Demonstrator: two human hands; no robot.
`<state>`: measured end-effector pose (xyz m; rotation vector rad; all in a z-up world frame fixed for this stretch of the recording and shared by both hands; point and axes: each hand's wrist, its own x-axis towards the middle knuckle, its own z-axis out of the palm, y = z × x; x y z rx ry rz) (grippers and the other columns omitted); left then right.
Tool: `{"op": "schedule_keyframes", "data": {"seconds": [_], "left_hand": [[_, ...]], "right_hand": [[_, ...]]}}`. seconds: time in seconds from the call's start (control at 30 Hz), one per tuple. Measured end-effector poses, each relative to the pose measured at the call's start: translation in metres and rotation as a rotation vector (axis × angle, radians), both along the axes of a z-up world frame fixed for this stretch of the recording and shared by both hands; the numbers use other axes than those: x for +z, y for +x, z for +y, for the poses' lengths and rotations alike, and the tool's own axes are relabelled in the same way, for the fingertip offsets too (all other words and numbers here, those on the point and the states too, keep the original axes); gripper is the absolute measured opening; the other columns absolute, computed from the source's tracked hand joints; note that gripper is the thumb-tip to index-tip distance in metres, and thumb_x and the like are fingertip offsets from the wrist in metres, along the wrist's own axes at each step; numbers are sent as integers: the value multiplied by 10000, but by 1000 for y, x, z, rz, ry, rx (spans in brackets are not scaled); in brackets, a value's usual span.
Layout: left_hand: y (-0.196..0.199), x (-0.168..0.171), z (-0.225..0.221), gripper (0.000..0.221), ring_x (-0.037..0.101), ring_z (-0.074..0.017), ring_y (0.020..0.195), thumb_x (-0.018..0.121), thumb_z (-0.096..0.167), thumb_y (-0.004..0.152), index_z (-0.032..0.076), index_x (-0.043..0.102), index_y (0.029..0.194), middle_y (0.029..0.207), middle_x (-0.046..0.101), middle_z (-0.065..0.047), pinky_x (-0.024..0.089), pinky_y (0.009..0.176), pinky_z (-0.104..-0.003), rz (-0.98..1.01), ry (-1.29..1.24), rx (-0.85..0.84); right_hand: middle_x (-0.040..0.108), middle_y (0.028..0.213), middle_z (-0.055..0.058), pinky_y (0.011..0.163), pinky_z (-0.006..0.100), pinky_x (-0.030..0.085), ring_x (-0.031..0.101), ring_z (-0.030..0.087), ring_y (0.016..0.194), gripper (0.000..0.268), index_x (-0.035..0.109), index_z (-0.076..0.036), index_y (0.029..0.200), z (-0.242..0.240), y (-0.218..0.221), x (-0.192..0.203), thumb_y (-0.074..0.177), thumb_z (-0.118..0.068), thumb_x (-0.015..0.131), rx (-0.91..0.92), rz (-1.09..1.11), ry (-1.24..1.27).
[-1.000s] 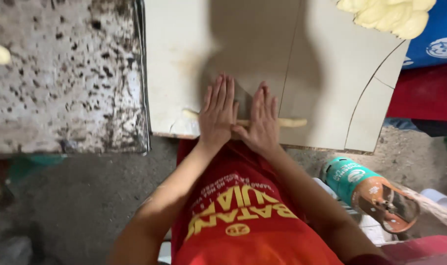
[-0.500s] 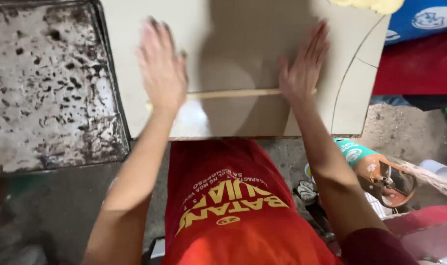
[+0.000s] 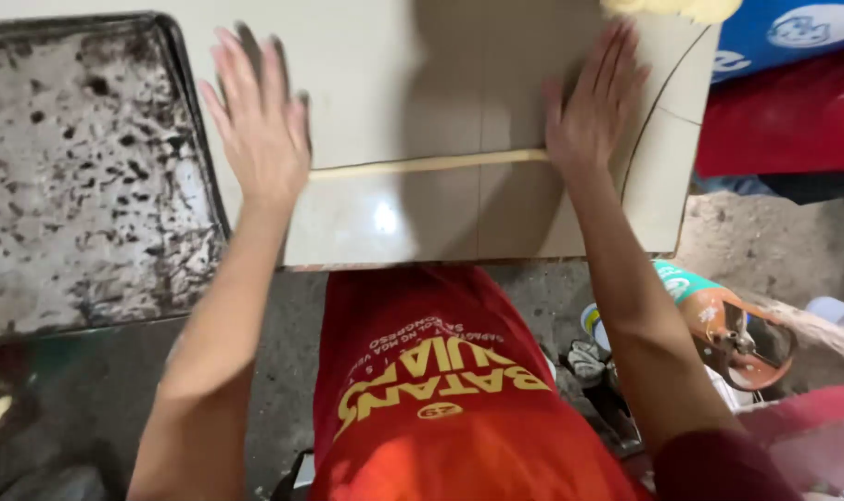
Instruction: Shaping small portions of dough into twists and arranging them on a baking tray
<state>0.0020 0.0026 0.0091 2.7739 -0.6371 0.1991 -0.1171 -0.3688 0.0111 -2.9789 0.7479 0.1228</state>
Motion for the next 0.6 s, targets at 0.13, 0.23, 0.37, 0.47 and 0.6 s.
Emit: {"op": "schedule_keyframes", "data": {"seconds": [0.13, 0.23, 0.37, 0.47, 0.6], "left_hand": [[-69, 11, 27, 542, 186, -431, 1461, 342, 421, 1092, 177, 336, 1576, 1587, 230, -251, 104, 1123, -634, 8, 65, -27], [-122, 21, 3, 563, 117, -548, 1410, 435, 338, 1083, 110, 345, 1590, 1563, 203, -358, 32, 1054, -727, 95, 188, -14], [-163, -4, -37, 849, 460, -338, 1284, 727, 541, 730, 91, 472, 1404, 1340, 517, -182, 329, 1113, -444, 333, 18, -499], [-129, -6, -47, 708, 369, -329, 1417, 632, 390, 873, 75, 422, 1471, 1508, 427, -183, 260, 1187, -440, 289, 56, -470], [-57, 8, -67, 772, 371, -285, 1404, 631, 370, 933, -55, 304, 1489, 1535, 336, -211, 332, 1166, -345, -107, 525, -97]], "right_hand": [[158, 1632, 244, 1120, 617, -75, 32, 405, 1495, 791, 183, 1, 1589, 44, -114, -6, 1045, -560, 306, 163, -88, 101], [58, 1630, 253, 1074, 723, -79, -73, 542, 1430, 843, 197, -59, 1590, 86, -163, 7, 967, -615, 316, 191, -12, 125], [116, 1655, 111, 1086, 712, -70, -64, 497, 1467, 892, 227, -267, 1588, 142, -144, 13, 863, -777, 328, 496, 52, 300], [68, 1656, 127, 1062, 763, -13, -23, 517, 1455, 879, 163, -316, 1595, 135, -90, 6, 872, -809, 249, 503, 44, 193], [199, 1576, 242, 1006, 841, 62, 132, 516, 1422, 940, 420, -99, 1516, 99, -7, 26, 910, -803, 274, 340, -91, 50]]}}
